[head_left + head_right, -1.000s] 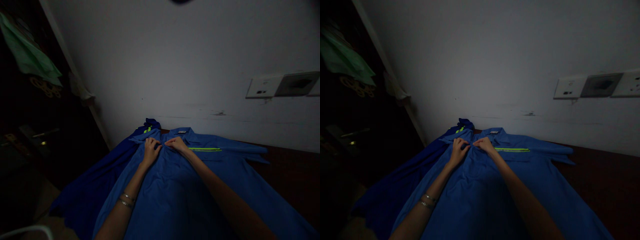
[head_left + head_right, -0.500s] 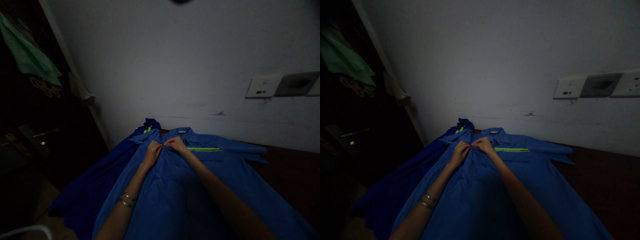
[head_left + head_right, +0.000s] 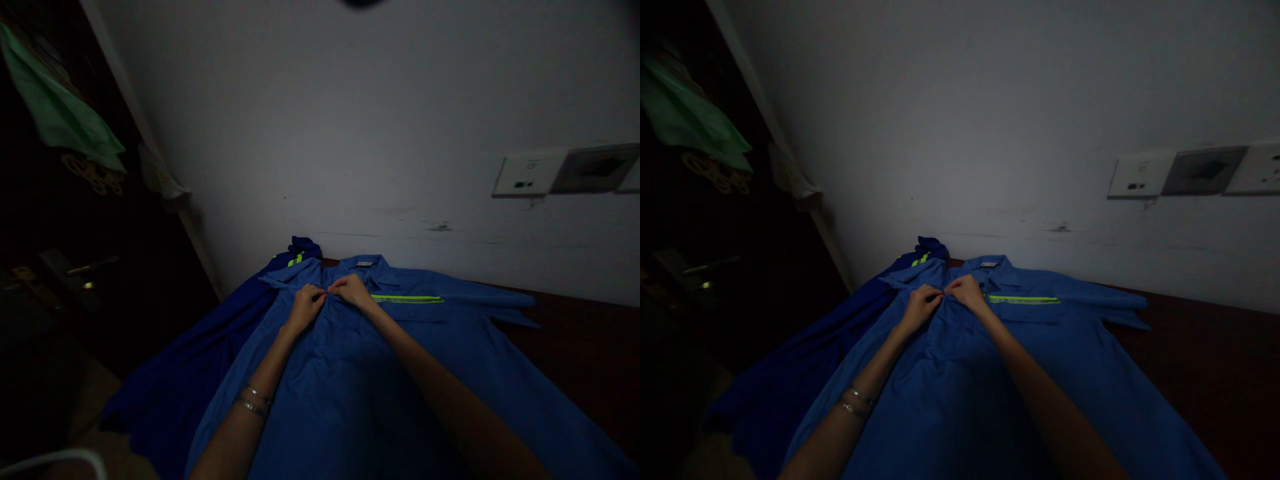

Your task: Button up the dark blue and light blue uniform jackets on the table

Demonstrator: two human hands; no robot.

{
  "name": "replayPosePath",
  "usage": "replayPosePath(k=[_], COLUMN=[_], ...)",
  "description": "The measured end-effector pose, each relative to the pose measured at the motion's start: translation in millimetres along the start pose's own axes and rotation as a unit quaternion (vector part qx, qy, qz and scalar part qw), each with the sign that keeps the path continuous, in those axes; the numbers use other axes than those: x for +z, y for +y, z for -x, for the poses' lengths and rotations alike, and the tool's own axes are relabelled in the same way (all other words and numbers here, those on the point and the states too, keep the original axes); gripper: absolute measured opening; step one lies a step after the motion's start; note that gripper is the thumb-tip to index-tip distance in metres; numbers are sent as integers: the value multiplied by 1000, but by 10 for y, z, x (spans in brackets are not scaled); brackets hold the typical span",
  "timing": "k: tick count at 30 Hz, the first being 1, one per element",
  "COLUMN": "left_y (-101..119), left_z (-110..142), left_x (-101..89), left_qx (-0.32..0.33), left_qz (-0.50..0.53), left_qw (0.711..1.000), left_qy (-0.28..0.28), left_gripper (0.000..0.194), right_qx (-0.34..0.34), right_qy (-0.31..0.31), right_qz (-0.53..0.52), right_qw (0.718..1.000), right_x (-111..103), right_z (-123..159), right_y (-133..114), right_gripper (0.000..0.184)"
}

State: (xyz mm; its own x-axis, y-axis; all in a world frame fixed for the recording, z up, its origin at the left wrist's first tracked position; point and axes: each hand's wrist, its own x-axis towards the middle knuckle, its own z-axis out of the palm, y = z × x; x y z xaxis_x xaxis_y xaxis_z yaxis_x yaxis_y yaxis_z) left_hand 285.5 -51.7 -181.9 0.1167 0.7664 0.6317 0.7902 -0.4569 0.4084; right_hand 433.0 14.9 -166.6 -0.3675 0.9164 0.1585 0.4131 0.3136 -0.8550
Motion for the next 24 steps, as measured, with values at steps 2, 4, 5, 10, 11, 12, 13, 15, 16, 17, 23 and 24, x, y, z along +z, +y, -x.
replayPosePath(k=[2,4,5,10,11,12,13,15,16,17,23,24], left_y=[-1,3,8,35,37,37,37,34,32,32,54,58], left_z=[-7,-13,-15,-11,-9,-7,-6,-4,-3,-2,21,26], left_x=[-13,-24,-28,-36,-36,-36,-34,-27,-22,-16,6,9], left_qx=[-13,-26,-27,17,26,33,39,48,52,56,63,62], left_qz=[16,23,19,-19,-24,-28,-33,-43,-48,-53,-81,-84], left_qw=[1000,999,999,999,999,999,998,997,997,996,994,994], left_qy=[-11,-15,-16,-28,-30,-32,-34,-37,-38,-39,-32,-27], left_gripper=[12,12,12,9,9,9,10,11,12,12,14,14], right_qx=[1,3,4,-10,-13,-15,-21,-38,-47,-55,-71,-70], right_qy=[-1,0,2,6,8,11,14,22,26,30,27,26], right_qz=[7,16,21,43,51,60,70,88,96,103,131,130], right_qw=[1000,1000,1000,999,999,998,997,995,994,993,988,989], right_x=[2,10,15,34,36,38,41,48,53,58,71,70], right_z=[16,24,25,25,27,31,36,52,60,69,85,83], right_y=[-20,-31,-34,-50,-57,-65,-74,-92,-100,-108,-125,-124], right_gripper=[18,17,17,14,14,15,15,16,16,16,20,19])
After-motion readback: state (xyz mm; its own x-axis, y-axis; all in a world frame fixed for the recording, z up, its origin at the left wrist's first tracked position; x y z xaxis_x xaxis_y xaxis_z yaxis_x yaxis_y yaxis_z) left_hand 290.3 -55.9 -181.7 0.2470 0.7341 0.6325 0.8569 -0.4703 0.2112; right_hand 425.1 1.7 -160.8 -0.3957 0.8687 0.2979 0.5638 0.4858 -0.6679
